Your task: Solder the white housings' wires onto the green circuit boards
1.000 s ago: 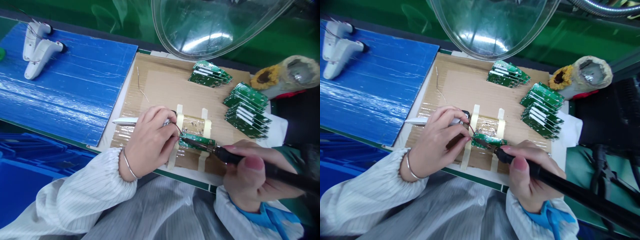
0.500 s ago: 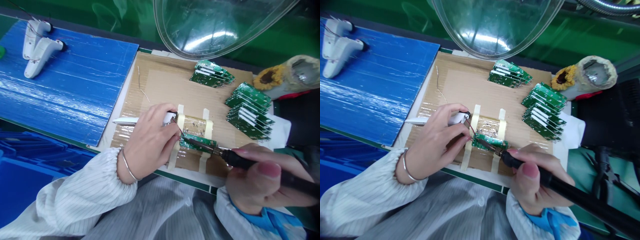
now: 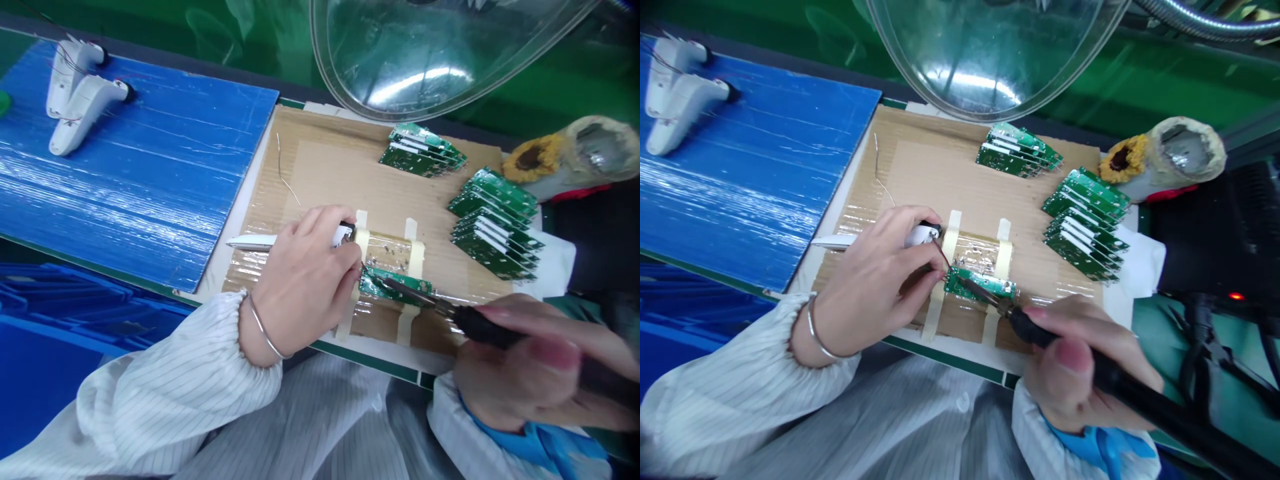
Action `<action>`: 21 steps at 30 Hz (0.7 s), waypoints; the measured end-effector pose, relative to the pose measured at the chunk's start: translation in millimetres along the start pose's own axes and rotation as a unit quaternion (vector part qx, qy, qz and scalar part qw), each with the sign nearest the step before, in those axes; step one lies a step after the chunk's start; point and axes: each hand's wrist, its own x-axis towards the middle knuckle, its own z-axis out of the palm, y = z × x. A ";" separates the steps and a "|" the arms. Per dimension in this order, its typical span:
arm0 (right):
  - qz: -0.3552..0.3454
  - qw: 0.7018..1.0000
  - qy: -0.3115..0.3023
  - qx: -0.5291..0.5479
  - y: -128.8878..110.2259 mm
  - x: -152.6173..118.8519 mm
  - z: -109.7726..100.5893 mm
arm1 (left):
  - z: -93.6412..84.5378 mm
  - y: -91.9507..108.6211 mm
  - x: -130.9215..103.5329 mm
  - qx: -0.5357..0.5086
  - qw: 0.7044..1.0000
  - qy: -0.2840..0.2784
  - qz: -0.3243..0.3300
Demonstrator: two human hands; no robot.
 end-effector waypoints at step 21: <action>0.058 0.976 0.211 -0.019 -4.3 2.6 19.7 | -14.2 -26.7 41.8 -0.046 0.977 -0.136 0.158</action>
